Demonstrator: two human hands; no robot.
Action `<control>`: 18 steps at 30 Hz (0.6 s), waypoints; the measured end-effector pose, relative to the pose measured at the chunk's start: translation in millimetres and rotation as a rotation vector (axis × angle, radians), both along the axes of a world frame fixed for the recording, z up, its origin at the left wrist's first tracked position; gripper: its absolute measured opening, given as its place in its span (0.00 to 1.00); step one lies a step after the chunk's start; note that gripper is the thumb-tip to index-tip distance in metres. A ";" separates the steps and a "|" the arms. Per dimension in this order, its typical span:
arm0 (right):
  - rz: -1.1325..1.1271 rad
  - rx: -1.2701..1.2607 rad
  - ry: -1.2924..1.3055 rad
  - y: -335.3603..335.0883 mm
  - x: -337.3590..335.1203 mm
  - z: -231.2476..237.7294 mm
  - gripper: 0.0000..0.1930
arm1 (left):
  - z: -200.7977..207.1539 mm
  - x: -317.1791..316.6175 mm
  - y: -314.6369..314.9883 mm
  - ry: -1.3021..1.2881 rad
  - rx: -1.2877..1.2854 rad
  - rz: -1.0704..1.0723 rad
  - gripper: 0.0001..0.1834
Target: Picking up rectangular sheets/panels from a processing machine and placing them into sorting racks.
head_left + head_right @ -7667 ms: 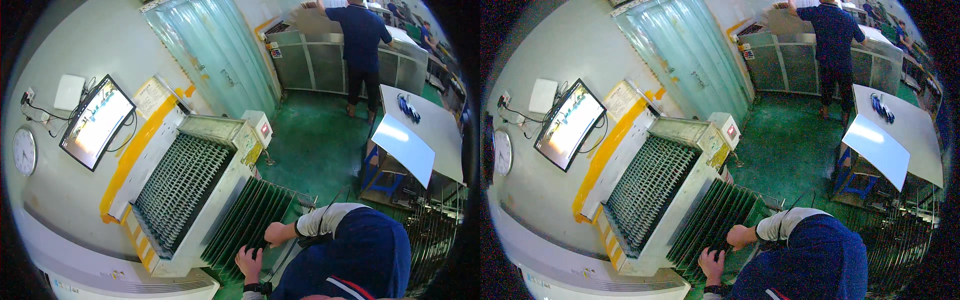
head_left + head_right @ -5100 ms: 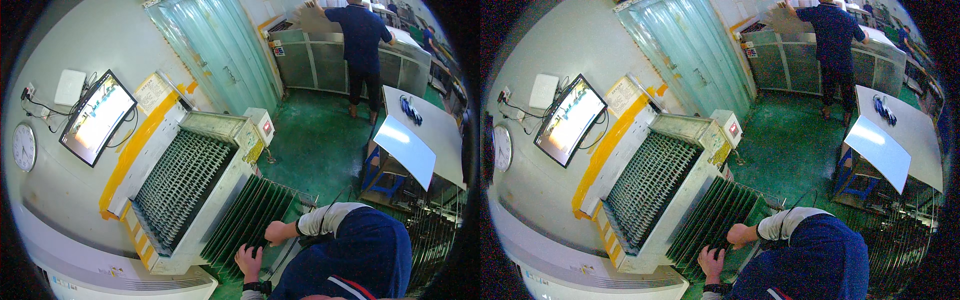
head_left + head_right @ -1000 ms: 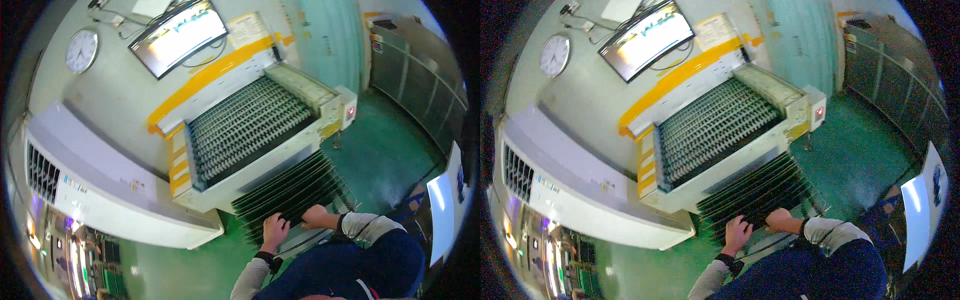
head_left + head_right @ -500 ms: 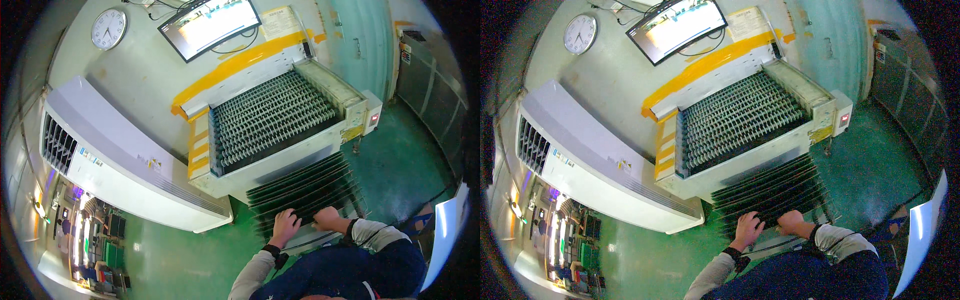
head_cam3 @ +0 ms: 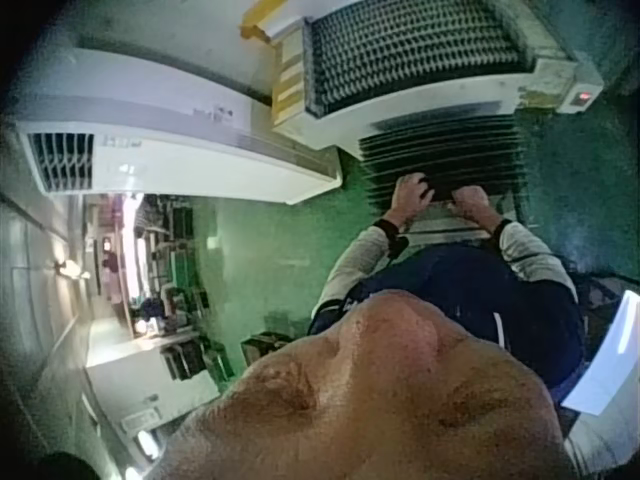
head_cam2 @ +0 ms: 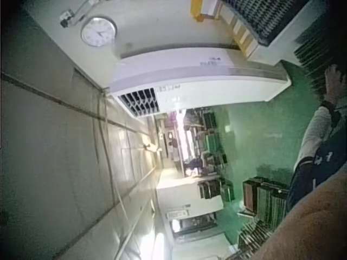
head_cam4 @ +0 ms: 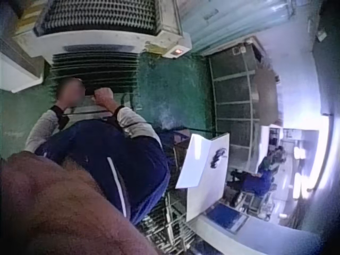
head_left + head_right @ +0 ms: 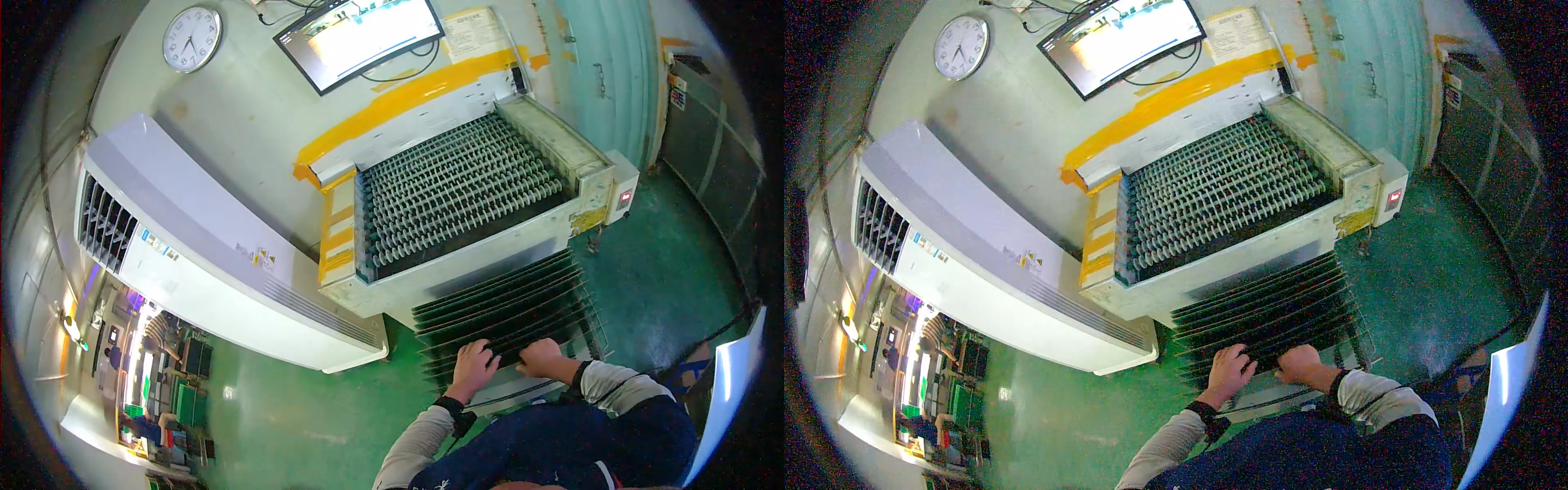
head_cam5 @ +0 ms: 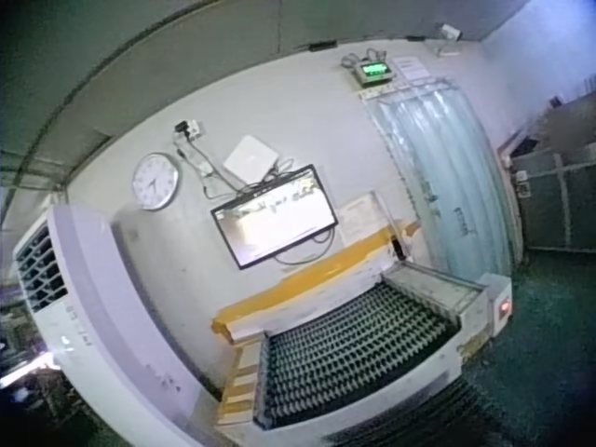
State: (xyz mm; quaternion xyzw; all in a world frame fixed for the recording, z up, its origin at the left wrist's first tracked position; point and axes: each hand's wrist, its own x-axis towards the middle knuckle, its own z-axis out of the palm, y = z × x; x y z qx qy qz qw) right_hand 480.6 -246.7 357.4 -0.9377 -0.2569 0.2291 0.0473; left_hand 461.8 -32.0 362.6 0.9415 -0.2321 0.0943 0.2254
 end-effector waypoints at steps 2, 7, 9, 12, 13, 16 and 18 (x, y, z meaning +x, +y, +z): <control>-0.001 0.016 -0.016 -1.0 -0.3 -1.8 0.22 | -1.2 0.8 0.5 -0.007 -0.004 -0.007 0.12; -0.010 0.004 -0.016 1.4 -2.5 4.5 0.19 | -0.6 0.6 1.7 -0.015 -0.030 -0.013 0.11; 0.014 0.000 -0.035 -0.5 0.4 5.3 0.20 | 3.1 2.4 0.4 -0.009 -0.030 -0.006 0.11; 0.026 -0.012 -0.034 3.4 7.2 10.3 0.20 | 3.0 8.0 2.7 -0.024 -0.013 0.001 0.11; 0.020 -0.018 -0.026 2.2 7.5 11.8 0.20 | 0.2 9.2 2.4 -0.030 -0.005 -0.003 0.12; 0.051 0.083 -0.115 0.9 8.7 -7.6 0.19 | -10.2 9.3 8.0 -0.029 -0.072 0.004 0.12; 0.094 0.134 -0.090 1.3 8.8 -26.7 0.18 | -12.6 6.0 16.2 -0.049 -0.193 0.000 0.08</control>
